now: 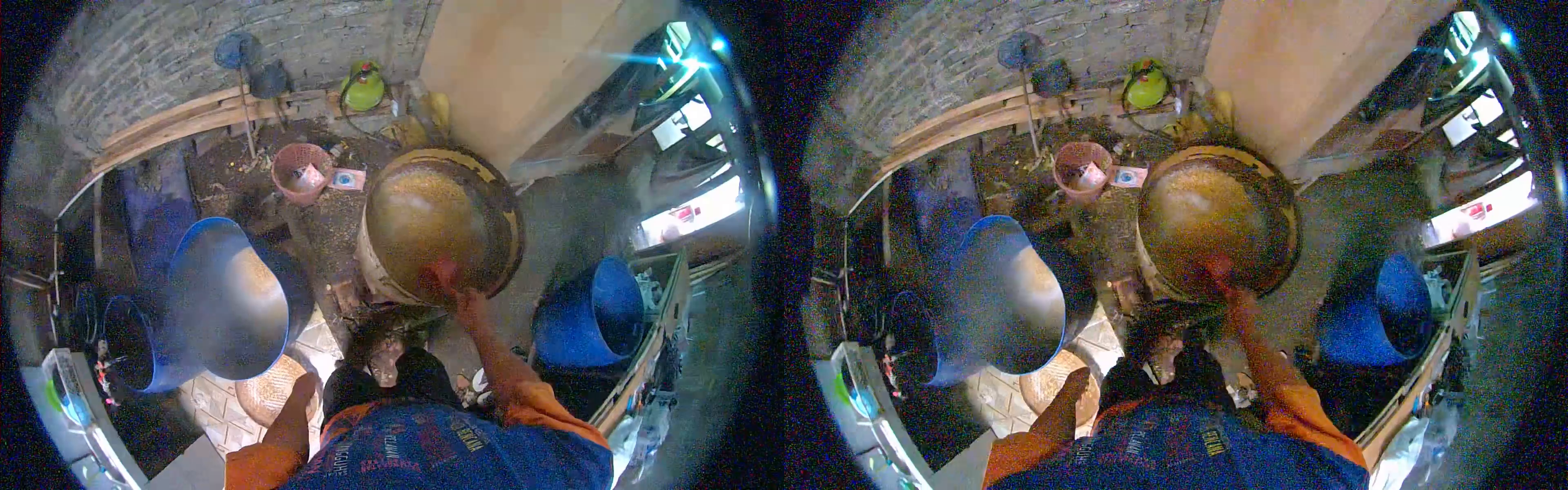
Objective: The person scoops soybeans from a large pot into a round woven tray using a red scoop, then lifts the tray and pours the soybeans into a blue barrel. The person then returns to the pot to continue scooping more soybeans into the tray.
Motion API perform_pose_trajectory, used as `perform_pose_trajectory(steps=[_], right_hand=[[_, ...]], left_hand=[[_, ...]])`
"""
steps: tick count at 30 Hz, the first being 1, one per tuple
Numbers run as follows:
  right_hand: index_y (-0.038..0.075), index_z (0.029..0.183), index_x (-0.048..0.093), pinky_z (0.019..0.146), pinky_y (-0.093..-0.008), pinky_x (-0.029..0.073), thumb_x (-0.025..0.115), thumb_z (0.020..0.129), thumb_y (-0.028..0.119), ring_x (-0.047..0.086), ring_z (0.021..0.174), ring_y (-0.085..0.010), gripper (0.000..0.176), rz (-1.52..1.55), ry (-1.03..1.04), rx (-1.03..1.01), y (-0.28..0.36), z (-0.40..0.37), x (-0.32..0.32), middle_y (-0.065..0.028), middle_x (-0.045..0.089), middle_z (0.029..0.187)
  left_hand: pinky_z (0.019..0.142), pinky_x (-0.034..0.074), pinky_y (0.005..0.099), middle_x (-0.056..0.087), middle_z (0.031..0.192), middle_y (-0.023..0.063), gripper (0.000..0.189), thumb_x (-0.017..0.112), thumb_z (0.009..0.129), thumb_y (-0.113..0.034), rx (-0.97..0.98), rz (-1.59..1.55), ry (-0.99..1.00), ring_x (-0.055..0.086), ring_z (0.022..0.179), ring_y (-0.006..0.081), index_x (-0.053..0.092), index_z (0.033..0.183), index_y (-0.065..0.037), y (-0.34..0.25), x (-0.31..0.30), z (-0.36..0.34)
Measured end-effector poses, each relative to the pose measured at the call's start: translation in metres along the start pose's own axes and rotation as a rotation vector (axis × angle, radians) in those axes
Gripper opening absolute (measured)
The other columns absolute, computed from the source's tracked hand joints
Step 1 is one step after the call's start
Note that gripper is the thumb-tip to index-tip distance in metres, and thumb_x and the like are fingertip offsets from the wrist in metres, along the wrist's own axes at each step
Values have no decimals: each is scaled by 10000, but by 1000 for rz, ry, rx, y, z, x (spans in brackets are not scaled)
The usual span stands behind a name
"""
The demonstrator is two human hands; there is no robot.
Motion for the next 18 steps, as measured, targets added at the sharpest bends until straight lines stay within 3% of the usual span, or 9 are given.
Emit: perform_pose_trajectory(steps=[1, 4, 5, 6, 10, 12, 14, 17, 18], right_hand=[[67, 1029, 586, 757, -395, 454, 588, 763, 287, 585, 878, -335, 345, -113, 134, 92, -18, 21, 14, -184, 603, 943], [71, 1020, 593, 743, -403, 464, 545, 770, 388, 577, 908, -337, 406, -241, 341, 20, -1, 70, 11, -177, 605, 964], [71, 1020, 593, 743, -403, 464, 545, 770, 388, 577, 908, -337, 406, -224, 380, -12, -11, 83, 22, -177, 605, 964], [71, 1011, 593, 740, -406, 466, 509, 789, 404, 582, 900, -328, 408, -264, 481, -58, -27, 98, 43, -162, 611, 953], [81, 1002, 598, 736, -420, 465, 462, 810, 415, 585, 890, -302, 409, -351, 725, -256, -59, 145, 139, -132, 617, 950], [88, 1002, 601, 735, -428, 462, 453, 810, 411, 584, 889, -291, 404, -369, 736, -321, -69, 165, 182, -122, 616, 955], [94, 1001, 604, 734, -435, 460, 445, 811, 408, 583, 888, -279, 400, -408, 710, -345, -90, 181, 225, -113, 616, 960], [104, 1001, 608, 732, -447, 456, 432, 811, 402, 580, 886, -261, 395, -469, 613, -345, -115, 199, 270, -98, 615, 968], [107, 1001, 610, 732, -451, 455, 428, 812, 401, 580, 886, -256, 394, -484, 577, -337, -125, 201, 279, -93, 615, 970]], left_hand=[[647, 473, 395, 595, 967, 180, 386, 357, 889, -325, -8, 611, -190, 593, 691, 228, 568, 1053, -45, -84, 49, -86], [453, 443, 317, 551, 755, -13, 288, 553, 818, -297, -22, 212, -39, 502, 556, 127, 570, 1062, -144, -57, 18, -90], [452, 437, 303, 546, 763, 1, 325, 547, 804, -308, -180, 247, -412, 508, 589, 143, 552, 1090, -153, -86, 33, -131], [515, 461, 331, 544, 797, 24, 374, 553, 773, -347, -182, 237, -302, 521, 659, 170, 546, 1095, -157, -71, 28, -124], [666, 446, 335, 588, 871, 95, 335, 426, 876, -214, 311, 194, -529, 527, 741, 166, 479, 1151, -29, -86, 92, -155], [722, 439, 342, 585, 938, 105, 404, 453, 875, -227, 1217, 819, -202, 522, 743, 171, 420, 1228, -34, -146, 188, -180], [778, 430, 321, 579, 1035, 128, 400, 465, 875, -254, -146, 251, -503, 534, 840, 164, 457, 1213, -41, -146, 228, -169], [849, 437, 332, 494, 1183, 199, 344, 449, 871, -218, -169, 658, -396, 519, 1054, 268, 490, 1169, -52, -146, 270, -149], [890, 420, 359, 471, 1200, 205, 328, 397, 871, -190, 60, 911, -279, 496, 1066, 317, 487, 1151, -44, -166, 294, -150]])
Point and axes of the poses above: each hand's wrist, its own z-axis towards the middle knuckle, its own x-axis out of the palm, y = z × x, the point moved 10 cm from there along z, towards the middle knuckle
